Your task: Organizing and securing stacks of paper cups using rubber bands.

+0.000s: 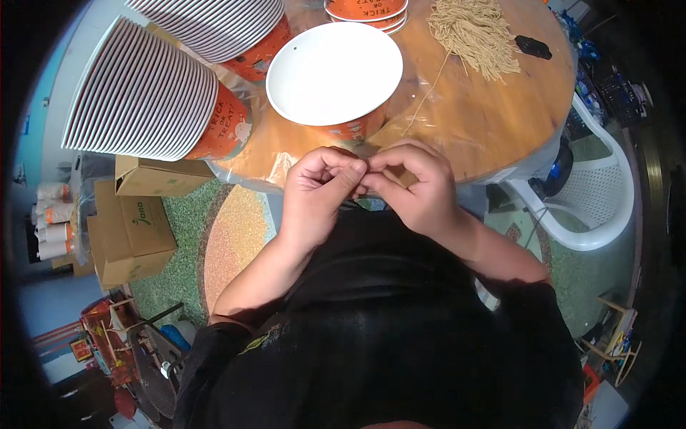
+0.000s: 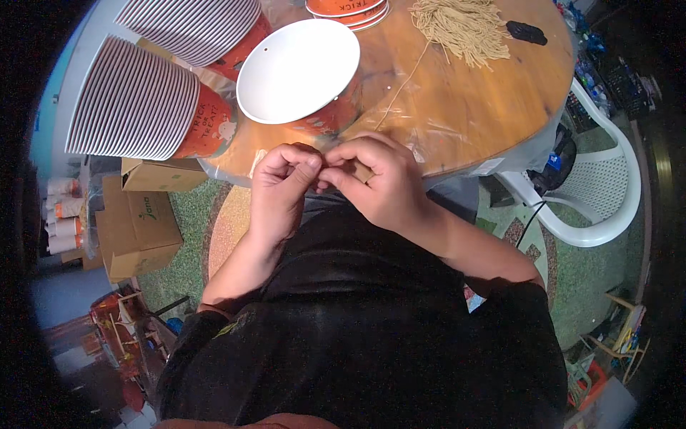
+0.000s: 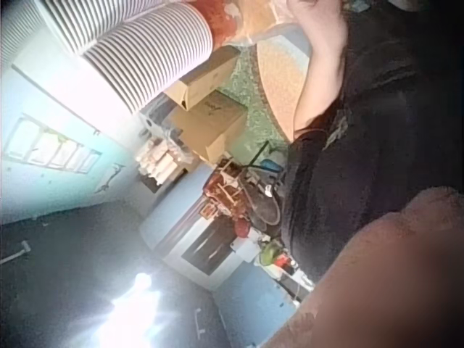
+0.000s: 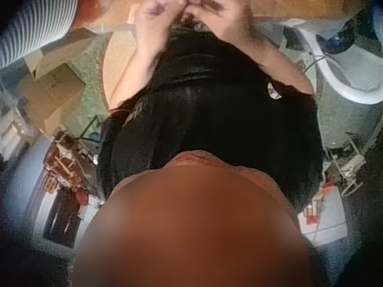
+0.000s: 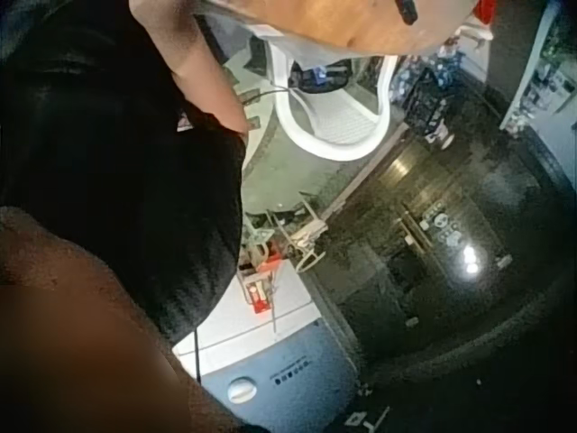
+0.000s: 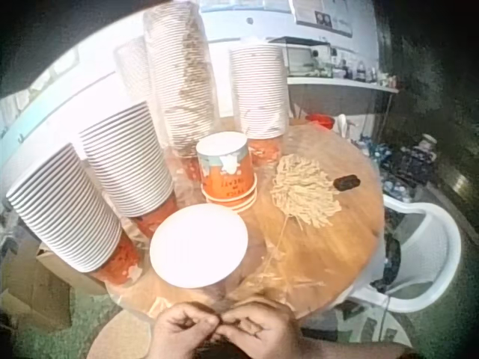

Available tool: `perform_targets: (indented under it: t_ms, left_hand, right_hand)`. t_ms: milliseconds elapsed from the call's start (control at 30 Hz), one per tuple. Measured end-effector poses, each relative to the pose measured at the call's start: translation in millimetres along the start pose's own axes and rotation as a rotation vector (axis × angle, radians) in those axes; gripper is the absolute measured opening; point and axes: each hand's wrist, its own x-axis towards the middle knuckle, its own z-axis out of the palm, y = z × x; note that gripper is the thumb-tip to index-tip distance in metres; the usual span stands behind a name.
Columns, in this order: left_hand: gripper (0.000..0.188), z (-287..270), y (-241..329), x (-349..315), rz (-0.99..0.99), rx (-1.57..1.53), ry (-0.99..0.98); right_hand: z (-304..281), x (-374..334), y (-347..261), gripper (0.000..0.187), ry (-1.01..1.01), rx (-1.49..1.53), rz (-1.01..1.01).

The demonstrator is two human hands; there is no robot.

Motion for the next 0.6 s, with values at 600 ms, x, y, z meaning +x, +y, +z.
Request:
perform_targets:
  t_ms: [600]
  left_hand:
    - [0.009,7,-3,-4,0.087,0.158,0.020]
  right_hand:
    - [9,-7,3,0.014,0.155,-0.029,0.039]
